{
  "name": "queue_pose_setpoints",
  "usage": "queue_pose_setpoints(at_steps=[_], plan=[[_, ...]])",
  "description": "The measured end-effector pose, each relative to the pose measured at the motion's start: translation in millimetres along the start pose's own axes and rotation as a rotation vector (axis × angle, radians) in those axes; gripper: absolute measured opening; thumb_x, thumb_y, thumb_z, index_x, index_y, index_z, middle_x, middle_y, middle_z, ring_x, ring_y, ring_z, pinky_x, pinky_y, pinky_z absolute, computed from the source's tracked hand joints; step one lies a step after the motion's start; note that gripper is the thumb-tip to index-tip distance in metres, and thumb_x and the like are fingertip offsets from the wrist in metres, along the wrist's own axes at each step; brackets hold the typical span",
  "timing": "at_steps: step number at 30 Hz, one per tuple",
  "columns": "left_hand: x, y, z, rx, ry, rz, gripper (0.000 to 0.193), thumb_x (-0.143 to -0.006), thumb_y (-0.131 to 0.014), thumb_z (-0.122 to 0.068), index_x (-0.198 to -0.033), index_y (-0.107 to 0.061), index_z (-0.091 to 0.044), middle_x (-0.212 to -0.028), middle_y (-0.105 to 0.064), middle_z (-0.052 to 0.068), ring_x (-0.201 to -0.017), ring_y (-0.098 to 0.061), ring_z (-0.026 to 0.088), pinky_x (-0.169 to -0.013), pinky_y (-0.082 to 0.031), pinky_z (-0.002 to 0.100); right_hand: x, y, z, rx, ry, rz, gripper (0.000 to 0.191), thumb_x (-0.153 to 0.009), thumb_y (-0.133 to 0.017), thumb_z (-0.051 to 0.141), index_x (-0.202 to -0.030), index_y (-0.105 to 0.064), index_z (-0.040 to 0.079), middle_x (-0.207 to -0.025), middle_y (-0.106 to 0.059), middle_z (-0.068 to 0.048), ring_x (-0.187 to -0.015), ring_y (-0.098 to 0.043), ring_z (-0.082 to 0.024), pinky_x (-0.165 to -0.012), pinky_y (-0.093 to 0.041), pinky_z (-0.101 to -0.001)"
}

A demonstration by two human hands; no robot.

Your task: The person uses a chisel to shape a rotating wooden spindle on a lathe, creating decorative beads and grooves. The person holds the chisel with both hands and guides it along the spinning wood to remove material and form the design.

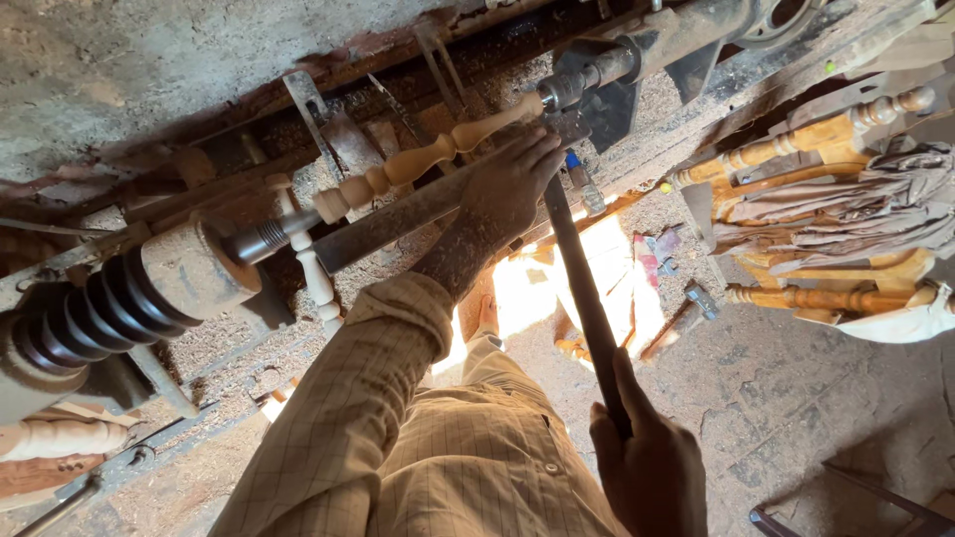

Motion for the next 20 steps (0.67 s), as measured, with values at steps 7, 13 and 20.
queue_pose_setpoints(at_steps=[7,13,20], plan=[[-3,4,1,0.044,0.034,-0.066,0.036,-0.104,-0.047,-0.011,-0.135,-0.063,-0.005,-0.145,-0.061,0.012,-0.142,-0.051,0.029,-0.118,-0.046,0.045,-16,25,-14,0.049,-0.13,0.183,0.072,-0.094,-0.066,0.039,-0.161,-0.042,0.032,-0.047,-0.068,-0.008,-0.036,-0.062,-0.018,-0.039,-0.054,-0.0357],[-2,19,-8,0.028,0.089,-0.062,0.036,-0.104,-0.05,-0.01,-0.138,-0.062,-0.005,-0.146,-0.061,0.012,-0.141,-0.052,0.026,-0.118,-0.045,0.043,-46,57,-46,0.056,-0.036,0.227,0.075,-0.089,-0.07,0.041,-0.159,-0.043,0.042,-0.05,-0.07,-0.009,-0.04,-0.066,-0.018,-0.047,-0.058,-0.039],[-6,28,-20,0.086,0.253,-0.108,0.035,-0.1,-0.06,-0.009,-0.135,-0.064,-0.004,-0.146,-0.062,0.013,-0.142,-0.053,0.025,-0.12,-0.045,0.041,-108,76,-118,0.176,-0.088,0.389,0.073,-0.088,-0.073,0.04,-0.155,-0.045,0.045,-0.063,-0.07,-0.005,-0.052,-0.067,-0.017,-0.057,-0.062,-0.0352]])
Point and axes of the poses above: each hand's wrist, its own x-axis away from the middle knuckle, its own y-axis out of the back of the hand, z = x × y, the point moved 5 cm from there along -x, towards the middle knuckle
